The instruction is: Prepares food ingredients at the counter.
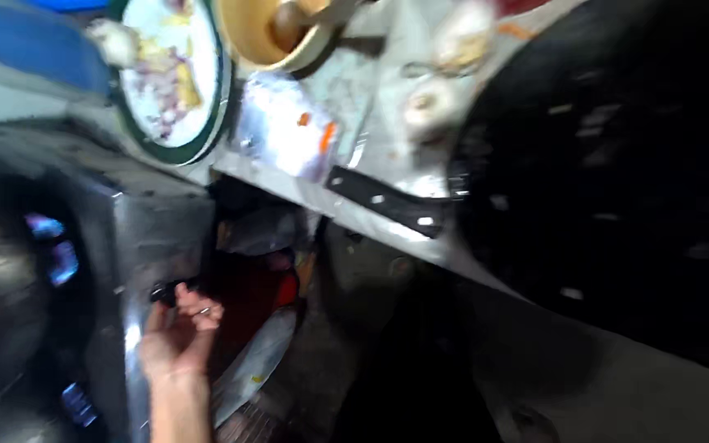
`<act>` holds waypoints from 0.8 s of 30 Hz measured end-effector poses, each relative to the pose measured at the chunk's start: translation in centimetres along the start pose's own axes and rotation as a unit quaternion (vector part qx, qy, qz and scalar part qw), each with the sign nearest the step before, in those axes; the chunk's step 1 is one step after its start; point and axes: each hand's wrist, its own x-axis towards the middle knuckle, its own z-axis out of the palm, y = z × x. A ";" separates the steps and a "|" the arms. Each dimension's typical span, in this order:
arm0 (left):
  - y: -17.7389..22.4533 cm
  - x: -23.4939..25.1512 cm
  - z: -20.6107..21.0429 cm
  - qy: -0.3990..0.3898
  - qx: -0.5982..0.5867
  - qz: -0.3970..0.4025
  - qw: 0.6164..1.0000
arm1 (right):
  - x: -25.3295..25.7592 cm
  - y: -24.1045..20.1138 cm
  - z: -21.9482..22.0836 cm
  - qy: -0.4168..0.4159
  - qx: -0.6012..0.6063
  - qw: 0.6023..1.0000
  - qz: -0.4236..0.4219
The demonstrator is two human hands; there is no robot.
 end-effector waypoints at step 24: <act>-15.0 -19.6 18.3 -0.444 0.541 0.254 0.668 | -21.9 -20.8 -28.5 0.448 -0.192 0.826 -0.283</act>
